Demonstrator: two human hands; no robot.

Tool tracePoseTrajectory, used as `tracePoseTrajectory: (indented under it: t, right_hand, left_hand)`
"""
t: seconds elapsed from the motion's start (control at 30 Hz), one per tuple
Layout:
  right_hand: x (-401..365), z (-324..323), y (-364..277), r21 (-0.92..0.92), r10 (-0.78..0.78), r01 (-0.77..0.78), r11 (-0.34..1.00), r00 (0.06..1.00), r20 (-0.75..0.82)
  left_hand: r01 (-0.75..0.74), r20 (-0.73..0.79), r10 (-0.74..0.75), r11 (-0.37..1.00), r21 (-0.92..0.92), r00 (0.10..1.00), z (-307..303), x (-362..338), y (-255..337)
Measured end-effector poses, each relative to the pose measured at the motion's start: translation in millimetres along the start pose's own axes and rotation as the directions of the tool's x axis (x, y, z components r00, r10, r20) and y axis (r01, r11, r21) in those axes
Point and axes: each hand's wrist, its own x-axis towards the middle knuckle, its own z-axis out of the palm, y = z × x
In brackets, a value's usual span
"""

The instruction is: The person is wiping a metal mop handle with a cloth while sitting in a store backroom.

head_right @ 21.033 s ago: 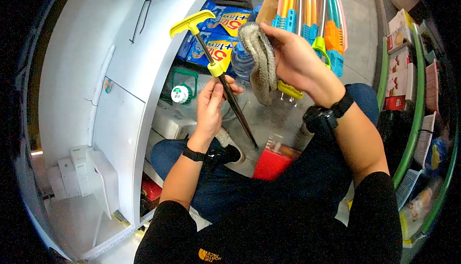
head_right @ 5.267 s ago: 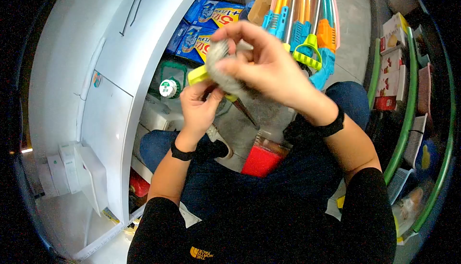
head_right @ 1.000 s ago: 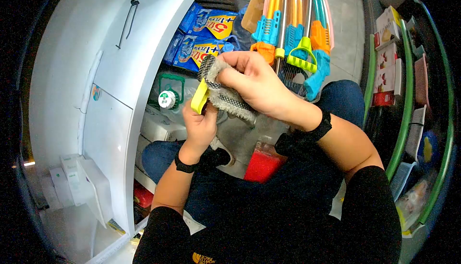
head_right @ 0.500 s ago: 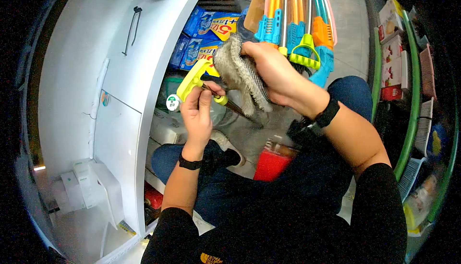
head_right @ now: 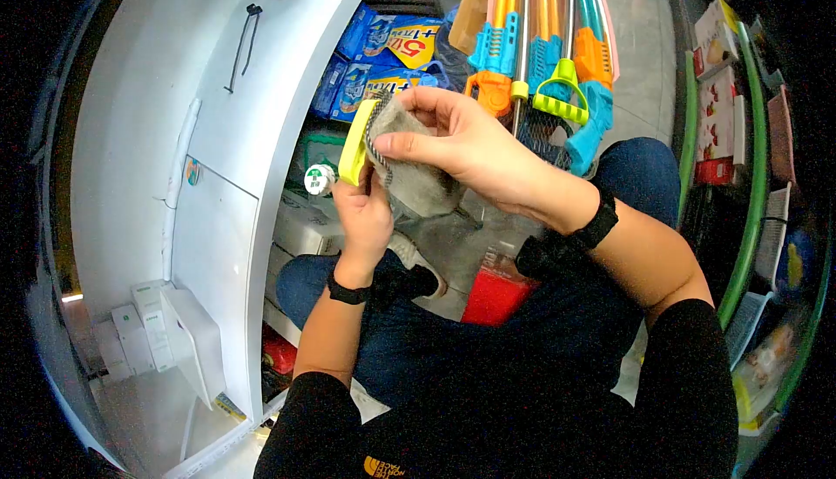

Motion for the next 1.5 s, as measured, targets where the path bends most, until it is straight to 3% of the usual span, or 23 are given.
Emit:
tracePoseTrajectory:
  t: [0.13, 0.27, 0.37, 0.43, 0.47, 0.73, 0.8, 0.87, 0.9, 1.0, 1.1, 1.13, 1.2, 1.27, 1.37, 1.5]
  right_hand:
    - [-7, 12, -9, 0.006, 0.055, -0.055, 0.998, 0.997, -0.052]
    - [-7, 14, -8, -0.082, -0.012, 0.006, 0.997, 0.998, -0.068]
    - [-7, 10, -10, -0.074, 0.023, -0.026, 0.997, 0.999, -0.042]
    - [-7, 8, -11, -0.080, 0.056, -0.060, 0.995, 0.997, -0.044]
    - [-7, 8, -12, -0.085, 0.071, -0.075, 0.994, 0.997, -0.044]
    - [-6, 9, -1, -0.404, -0.136, 0.143, 0.903, 0.990, 0.046]
    - [-6, 7, -6, -0.338, -0.055, 0.069, 0.939, 0.997, 0.051]
    - [-5, 1, -11, -0.359, -0.006, 0.020, 0.933, 0.999, 0.040]
    - [-8, 7, -17, -0.234, -0.021, 0.027, 0.972, 0.999, 0.027]
    - [-12, 2, -28, -0.032, 0.064, -0.059, 0.998, 0.982, 0.179]
    - [-13, 9, -32, -0.153, -0.085, 0.141, 0.978, 0.942, 0.324]
    - [-13, 10, -32, -0.207, -0.122, 0.213, 0.955, 0.916, 0.381]
    - [-10, 12, -16, -0.498, -0.241, 0.354, 0.792, 0.930, 0.277]
    - [-8, 14, -16, -0.746, -0.398, 0.500, 0.441, 0.853, 0.337]
    - [-9, 17, -6, -0.746, -0.506, 0.508, 0.432, 0.821, 0.266]
    - [-11, 14, -14, -0.794, -0.510, 0.544, 0.271, 0.781, 0.361]
  left_hand:
    - [0.011, 0.078, -0.018, 0.996, 0.088, 0.997, -5, 4, 6]
    - [-0.051, 0.177, 0.024, 0.987, 0.152, 0.984, -9, 12, 23]
    - [-0.440, 0.365, 0.336, 0.862, 0.253, 0.868, -26, 26, 29]
    - [-0.100, 0.254, 0.103, 0.995, -0.026, 0.962, -27, 18, 38]
    - [0.072, 0.224, -0.031, 0.982, -0.177, 0.974, -27, 16, 41]
    - [0.143, 0.300, -0.053, 0.947, -0.287, 0.952, -19, 18, 43]
    - [0.108, 0.274, -0.029, 0.954, -0.279, 0.961, -19, 20, 38]
    - [0.190, 0.212, -0.122, 0.921, -0.339, 0.970, -20, 21, 39]
    - [0.199, 0.270, -0.092, 0.893, -0.403, 0.958, -24, 24, 36]
    - [0.194, 0.240, -0.107, 0.906, -0.377, 0.965, -29, 30, 35]
    - [0.183, 0.203, -0.113, 0.912, -0.368, 0.973, -24, 29, 38]
    - [0.177, 0.205, -0.107, 0.913, -0.367, 0.973, -22, 27, 37]
    - [0.167, 0.210, -0.093, 0.915, -0.367, 0.973, -20, 24, 35]
    - [0.147, 0.220, -0.066, 0.916, -0.373, 0.973, -15, 19, 31]
    - [0.122, 0.223, -0.036, 0.914, -0.386, 0.974, -12, 18, 31]
    - [0.164, 0.286, -0.056, 0.915, -0.368, 0.957, -19, 17, 21]
